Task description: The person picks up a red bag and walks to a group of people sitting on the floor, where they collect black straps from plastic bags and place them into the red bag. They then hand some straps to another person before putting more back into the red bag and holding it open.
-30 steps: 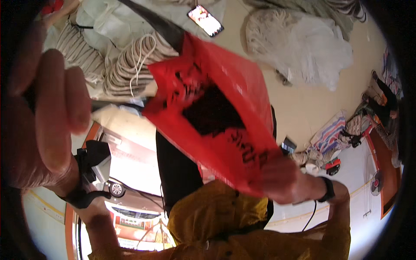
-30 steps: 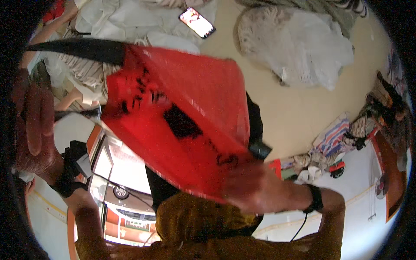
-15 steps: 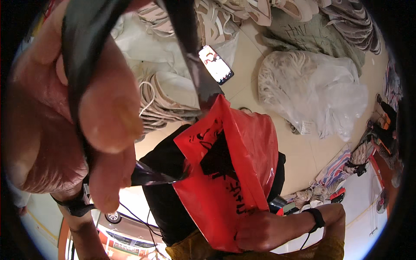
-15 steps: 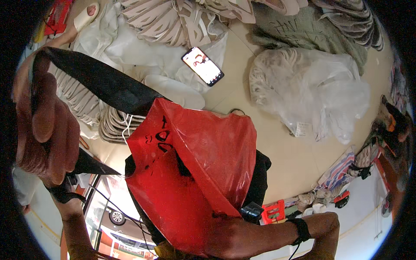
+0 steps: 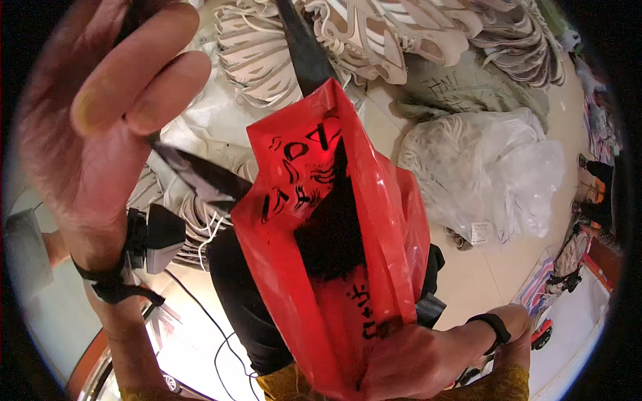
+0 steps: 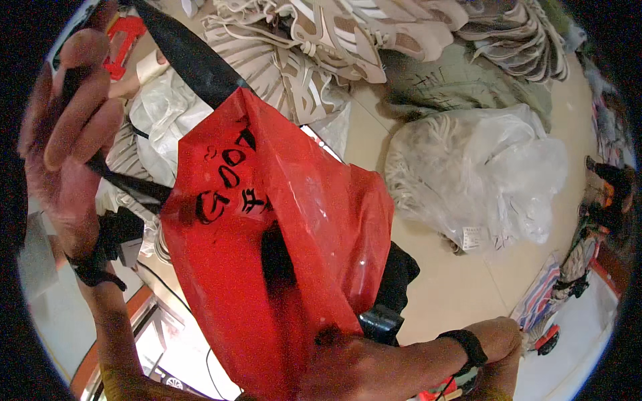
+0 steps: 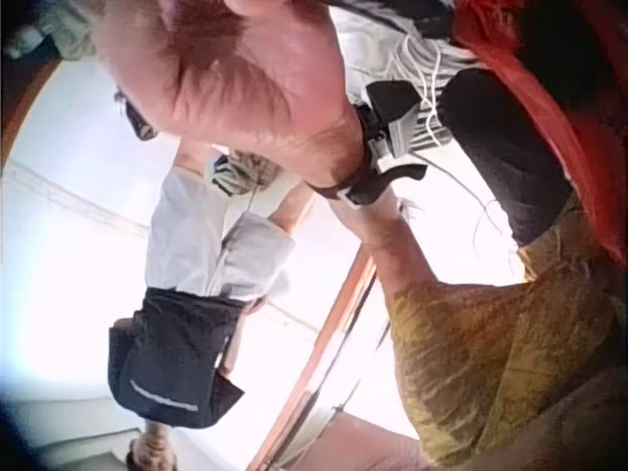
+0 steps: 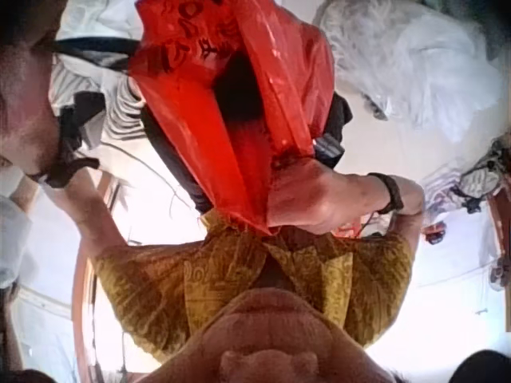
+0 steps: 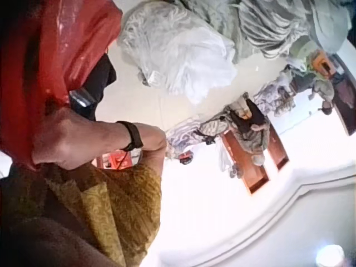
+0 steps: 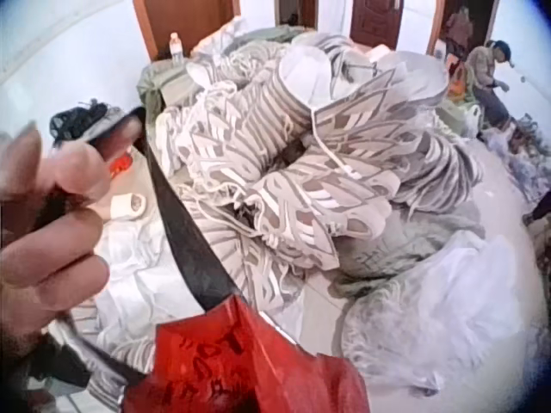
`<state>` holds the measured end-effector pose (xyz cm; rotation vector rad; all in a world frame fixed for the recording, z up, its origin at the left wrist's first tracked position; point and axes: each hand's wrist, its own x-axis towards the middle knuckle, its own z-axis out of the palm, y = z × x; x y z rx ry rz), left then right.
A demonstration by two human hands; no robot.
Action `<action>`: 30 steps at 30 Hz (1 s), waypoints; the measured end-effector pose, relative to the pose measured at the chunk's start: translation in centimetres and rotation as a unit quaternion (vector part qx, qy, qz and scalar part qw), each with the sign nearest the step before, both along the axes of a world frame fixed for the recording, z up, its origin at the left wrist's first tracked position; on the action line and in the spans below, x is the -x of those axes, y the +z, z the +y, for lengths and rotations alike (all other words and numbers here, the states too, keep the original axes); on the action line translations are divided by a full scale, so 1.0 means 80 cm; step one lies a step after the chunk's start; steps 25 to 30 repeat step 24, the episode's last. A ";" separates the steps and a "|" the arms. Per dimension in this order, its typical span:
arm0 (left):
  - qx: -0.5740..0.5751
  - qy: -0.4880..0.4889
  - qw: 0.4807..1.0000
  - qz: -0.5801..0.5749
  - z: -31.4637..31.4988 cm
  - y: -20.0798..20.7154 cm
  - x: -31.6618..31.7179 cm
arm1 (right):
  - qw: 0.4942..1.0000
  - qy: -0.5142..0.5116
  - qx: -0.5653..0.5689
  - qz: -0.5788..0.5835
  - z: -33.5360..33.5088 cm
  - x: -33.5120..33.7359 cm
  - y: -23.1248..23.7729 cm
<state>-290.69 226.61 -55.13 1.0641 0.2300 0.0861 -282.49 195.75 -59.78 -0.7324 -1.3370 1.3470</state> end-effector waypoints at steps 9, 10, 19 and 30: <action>-0.039 0.018 0.996 -0.075 -0.082 0.124 0.054 | 0.993 -0.037 -0.098 -0.060 -0.072 0.056 0.104; -0.034 -0.056 0.993 -0.102 -0.085 0.151 0.070 | 0.989 -0.046 -0.124 -0.066 -0.081 0.067 0.120; -0.164 0.151 0.972 -0.073 -0.195 0.152 0.169 | 0.930 -0.071 -0.196 -0.303 -0.164 0.147 0.132; -0.298 0.164 0.932 0.125 -0.207 0.104 0.224 | 0.911 -0.044 -0.184 -0.368 -0.198 0.192 0.121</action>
